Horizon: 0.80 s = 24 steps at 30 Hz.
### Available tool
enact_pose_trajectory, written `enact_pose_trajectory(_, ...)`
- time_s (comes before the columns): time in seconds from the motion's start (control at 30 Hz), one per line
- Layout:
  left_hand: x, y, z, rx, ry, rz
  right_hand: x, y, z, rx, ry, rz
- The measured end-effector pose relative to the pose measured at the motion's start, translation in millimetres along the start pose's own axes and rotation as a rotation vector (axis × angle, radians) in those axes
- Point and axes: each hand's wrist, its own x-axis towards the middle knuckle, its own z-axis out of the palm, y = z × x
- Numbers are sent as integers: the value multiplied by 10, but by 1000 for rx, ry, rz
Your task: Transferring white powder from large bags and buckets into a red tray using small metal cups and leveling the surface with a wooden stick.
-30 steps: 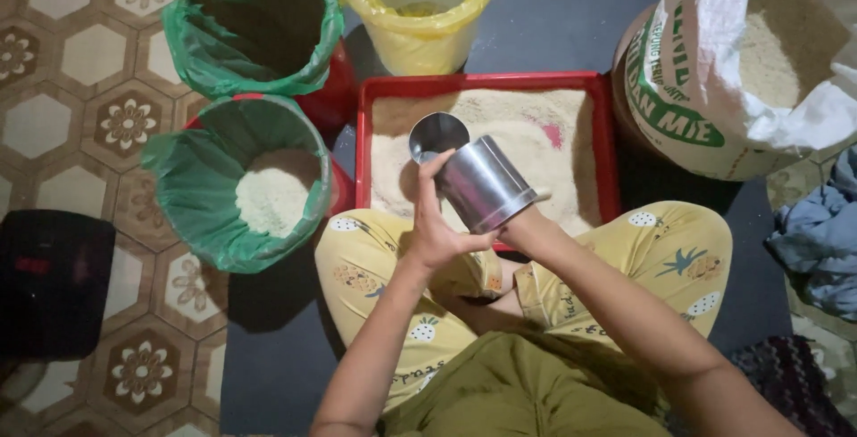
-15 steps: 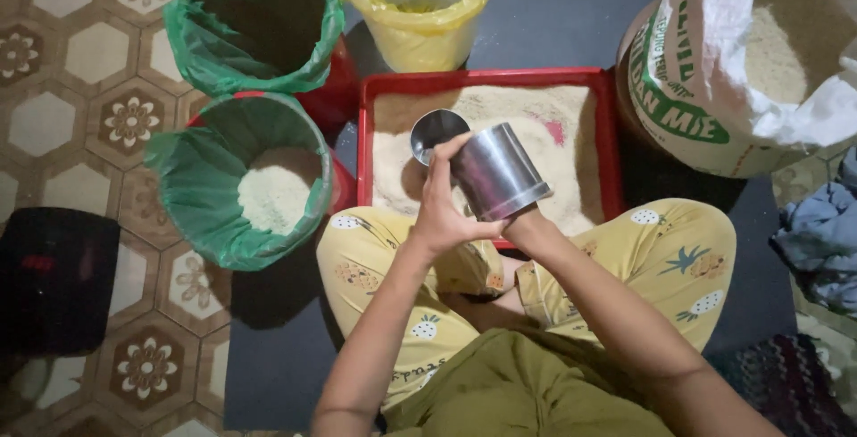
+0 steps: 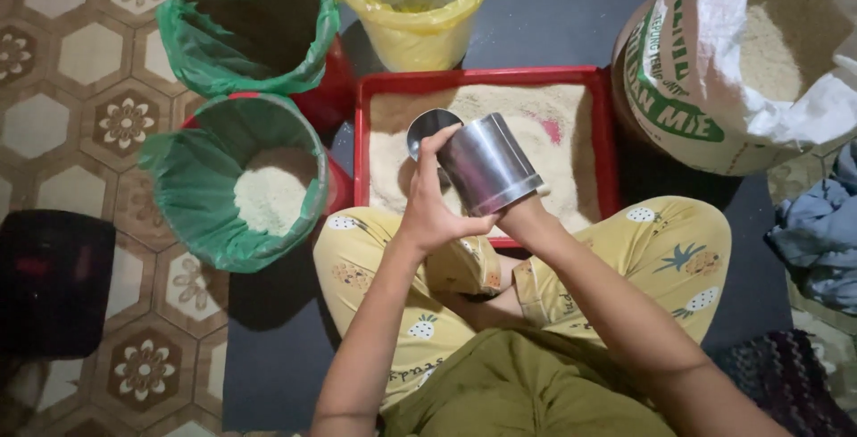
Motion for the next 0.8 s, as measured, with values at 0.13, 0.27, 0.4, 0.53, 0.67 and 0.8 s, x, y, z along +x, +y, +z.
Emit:
enact_pose_trajectory(0.13,13,71,-36,6,3,1,27,-71,26,22,15,-4)
enact_pose_trajectory(0.27,11,-42,29,3,54,27,27,-116,34,47,36,1)
enact_pose_trajectory(0.4,51,-14,33,14,91,66,66,-159,54,67,47,12)
enact_pose_trajectory(0.53,62,-149,24,-12,97,20,67,-123,-1,76,65,26)
enact_pose_trajectory(0.67,3,-258,98,-213,154,-107,-183,26,-130,83,87,25)
enact_pose_trajectory(0.8,1,-547,220,-473,212,-202,-495,397,-122,94,86,31)
